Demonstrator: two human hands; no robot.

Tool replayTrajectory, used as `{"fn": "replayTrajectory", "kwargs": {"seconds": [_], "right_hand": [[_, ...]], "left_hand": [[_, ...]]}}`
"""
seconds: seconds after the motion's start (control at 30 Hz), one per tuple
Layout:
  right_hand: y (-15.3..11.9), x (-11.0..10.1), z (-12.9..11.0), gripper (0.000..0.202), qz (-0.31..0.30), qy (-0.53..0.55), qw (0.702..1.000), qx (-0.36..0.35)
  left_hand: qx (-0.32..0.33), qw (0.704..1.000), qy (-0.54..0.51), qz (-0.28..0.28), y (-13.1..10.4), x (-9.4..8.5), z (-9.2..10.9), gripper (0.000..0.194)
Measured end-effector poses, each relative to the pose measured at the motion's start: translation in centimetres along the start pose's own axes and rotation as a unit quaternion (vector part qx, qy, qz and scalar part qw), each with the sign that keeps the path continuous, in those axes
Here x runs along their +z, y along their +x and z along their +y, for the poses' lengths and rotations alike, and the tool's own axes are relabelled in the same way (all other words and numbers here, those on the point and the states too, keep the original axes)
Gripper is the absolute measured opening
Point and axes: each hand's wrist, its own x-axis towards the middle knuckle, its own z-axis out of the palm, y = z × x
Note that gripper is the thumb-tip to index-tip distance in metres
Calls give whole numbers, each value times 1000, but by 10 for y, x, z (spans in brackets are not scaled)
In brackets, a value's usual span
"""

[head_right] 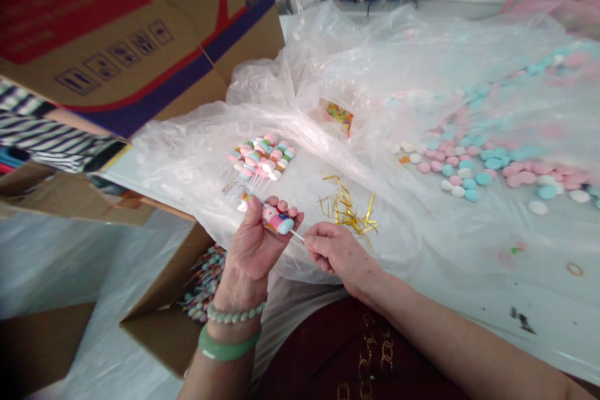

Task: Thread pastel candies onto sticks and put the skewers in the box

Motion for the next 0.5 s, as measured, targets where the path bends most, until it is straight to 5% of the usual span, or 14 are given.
{"fn": "replayTrajectory", "kwargs": {"seconds": [0.13,0.37,0.5], "right_hand": [[0,-1,-2,11,96,-201,966,-134],[9,8,0,17,25,33,999,-27],[5,-1,3,17,103,-122,978,-132]], "left_hand": [[12,999,-10,29,2,2,0,28],[-18,1000,16,-14,-3,14,-25,29],[-9,997,77,-3,-2,9,-37,30]]}}
